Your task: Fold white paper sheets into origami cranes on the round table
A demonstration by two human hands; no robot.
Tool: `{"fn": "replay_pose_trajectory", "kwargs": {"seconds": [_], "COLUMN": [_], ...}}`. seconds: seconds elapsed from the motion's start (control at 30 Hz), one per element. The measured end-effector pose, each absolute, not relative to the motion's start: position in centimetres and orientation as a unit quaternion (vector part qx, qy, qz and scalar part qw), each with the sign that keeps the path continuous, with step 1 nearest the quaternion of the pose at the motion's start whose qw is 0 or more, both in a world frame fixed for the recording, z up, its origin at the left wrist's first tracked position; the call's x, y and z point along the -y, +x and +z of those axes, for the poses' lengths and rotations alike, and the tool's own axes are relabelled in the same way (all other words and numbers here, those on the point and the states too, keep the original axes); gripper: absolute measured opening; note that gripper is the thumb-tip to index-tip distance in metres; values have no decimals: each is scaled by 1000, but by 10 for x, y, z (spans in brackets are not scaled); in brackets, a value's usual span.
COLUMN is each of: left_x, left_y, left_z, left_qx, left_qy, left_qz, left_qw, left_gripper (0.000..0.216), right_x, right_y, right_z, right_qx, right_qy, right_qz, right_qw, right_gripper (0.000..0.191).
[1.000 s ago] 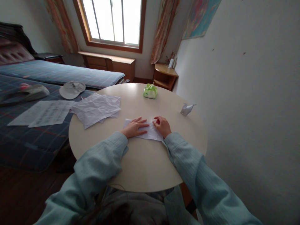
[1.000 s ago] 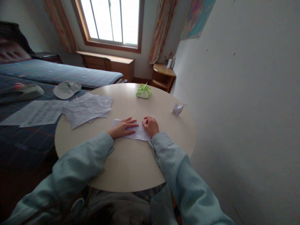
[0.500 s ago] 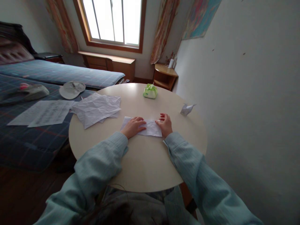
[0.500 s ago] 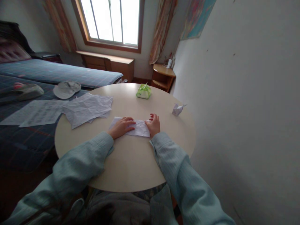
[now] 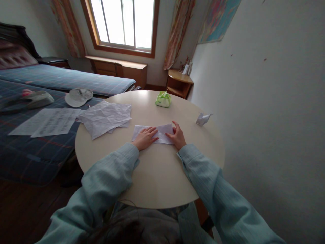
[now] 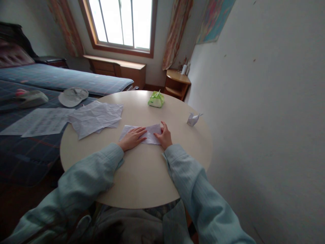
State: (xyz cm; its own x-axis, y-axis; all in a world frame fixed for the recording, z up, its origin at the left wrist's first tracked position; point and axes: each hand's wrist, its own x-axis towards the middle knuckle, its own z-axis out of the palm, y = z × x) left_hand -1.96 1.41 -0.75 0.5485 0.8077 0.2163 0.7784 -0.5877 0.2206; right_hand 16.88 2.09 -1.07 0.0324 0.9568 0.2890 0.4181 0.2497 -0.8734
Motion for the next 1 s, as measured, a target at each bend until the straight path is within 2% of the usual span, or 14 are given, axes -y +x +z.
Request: {"fn": "replay_pose_trajectory", "kwargs": {"seconds": [0.1, 0.2, 0.37, 0.67, 1.0], "left_x": [-13, -14, -21, -25, -20], "left_y": [-19, -18, -19, -20, -19], "left_z": [-6, -7, -14, -15, -9], "left_qx": [-459, -460, -453, -477, -478], "left_qy": [873, 870, 862, 828, 835], "left_qz": [156, 166, 215, 269, 248], "left_qw": [56, 60, 75, 121, 114], "left_gripper": [49, 47, 33, 19, 28], "right_x": [-17, -14, -8, -7, -8], "right_y": [166, 163, 161, 161, 161], "right_z": [-9, -8, -4, 0, 0], "right_qx": [699, 729, 772, 829, 832], "right_qy": [-495, -450, -393, -347, -351], "right_qz": [257, 280, 272, 238, 238], "right_qw": [448, 433, 420, 367, 358], "right_gripper": [38, 24, 23, 26, 26]}}
